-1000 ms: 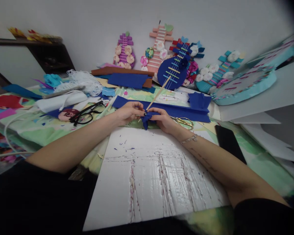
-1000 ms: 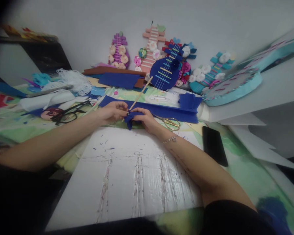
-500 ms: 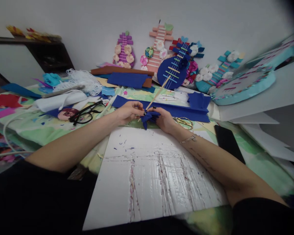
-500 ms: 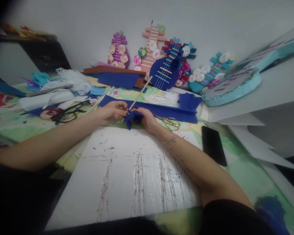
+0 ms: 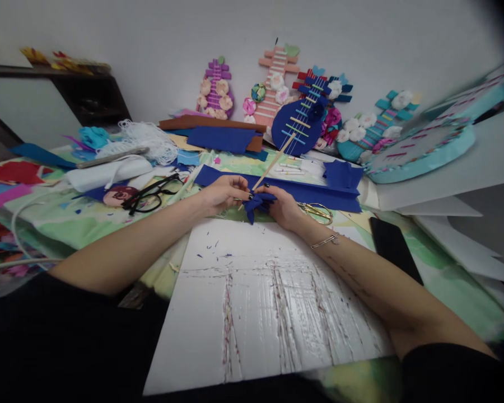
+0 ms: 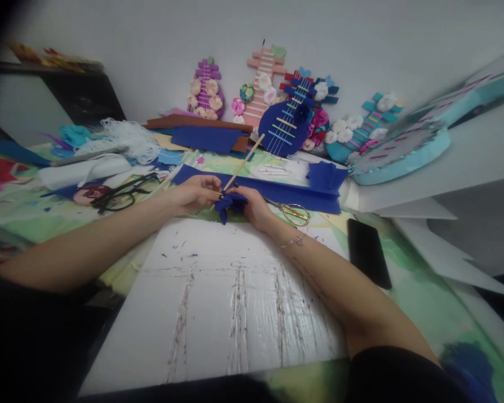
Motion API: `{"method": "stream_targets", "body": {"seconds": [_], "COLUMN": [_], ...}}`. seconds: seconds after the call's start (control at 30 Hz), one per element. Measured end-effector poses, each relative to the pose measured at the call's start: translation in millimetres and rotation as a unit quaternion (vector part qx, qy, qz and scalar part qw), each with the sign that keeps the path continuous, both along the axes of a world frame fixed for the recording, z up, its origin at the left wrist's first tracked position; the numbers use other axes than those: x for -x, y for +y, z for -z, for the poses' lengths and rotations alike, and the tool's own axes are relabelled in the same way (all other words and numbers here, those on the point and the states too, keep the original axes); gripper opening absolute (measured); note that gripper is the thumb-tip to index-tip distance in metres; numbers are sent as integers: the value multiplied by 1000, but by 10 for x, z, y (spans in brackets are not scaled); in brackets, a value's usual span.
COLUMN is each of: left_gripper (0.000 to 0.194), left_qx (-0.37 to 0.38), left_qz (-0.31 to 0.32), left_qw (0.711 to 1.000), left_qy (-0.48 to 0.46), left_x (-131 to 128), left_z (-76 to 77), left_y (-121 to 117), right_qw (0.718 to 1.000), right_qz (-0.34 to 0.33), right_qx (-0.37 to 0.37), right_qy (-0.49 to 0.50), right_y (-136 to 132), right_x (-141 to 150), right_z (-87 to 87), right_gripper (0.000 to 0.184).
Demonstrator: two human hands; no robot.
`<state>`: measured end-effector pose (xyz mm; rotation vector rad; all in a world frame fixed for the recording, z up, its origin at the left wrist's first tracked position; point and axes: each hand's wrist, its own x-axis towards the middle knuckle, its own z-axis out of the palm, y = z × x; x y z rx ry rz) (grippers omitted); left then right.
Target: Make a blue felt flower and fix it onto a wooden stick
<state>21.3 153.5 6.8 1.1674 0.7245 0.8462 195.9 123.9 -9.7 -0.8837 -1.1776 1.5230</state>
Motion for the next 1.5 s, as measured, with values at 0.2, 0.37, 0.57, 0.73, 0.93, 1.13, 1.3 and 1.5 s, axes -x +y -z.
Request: {"method": "stream_targets", "body": {"seconds": [0.2, 0.37, 0.57, 0.73, 0.93, 1.13, 1.3, 1.5], "left_gripper": [27, 27, 28, 29, 31, 33, 35, 36], "left_qx": [-8, -9, 1, 1, -12, -24, -30, -37], "left_qz": [7, 3, 1, 10, 12, 13, 10, 8], "left_qw": [1000, 1000, 1000, 1000, 1000, 1000, 999, 999], "left_qy": [-10, -6, -8, -9, -5, 9, 24, 35], "left_x": [6, 7, -5, -5, -11, -25, -31, -39], "left_z": [42, 54, 21, 30, 49, 72, 69, 67], "left_y": [39, 52, 5, 11, 16, 4, -3, 3], "right_qw": [1000, 1000, 1000, 999, 998, 994, 991, 987], "right_qz": [3, 1, 6, -2, -14, -11, 2, 10], "right_qx": [3, -15, -18, -34, -56, -108, -131, -154], "right_qy": [13, 13, 16, 23, 5, -12, -36, -53], "right_y": [-1, -9, -28, -24, -28, -13, 23, 56], "right_x": [5, -4, -1, -5, -19, -30, -48, -61], "right_z": [10, 9, -17, -10, 5, 51, 87, 103], "right_gripper": [22, 22, 20, 17, 17, 16, 18, 19]}}
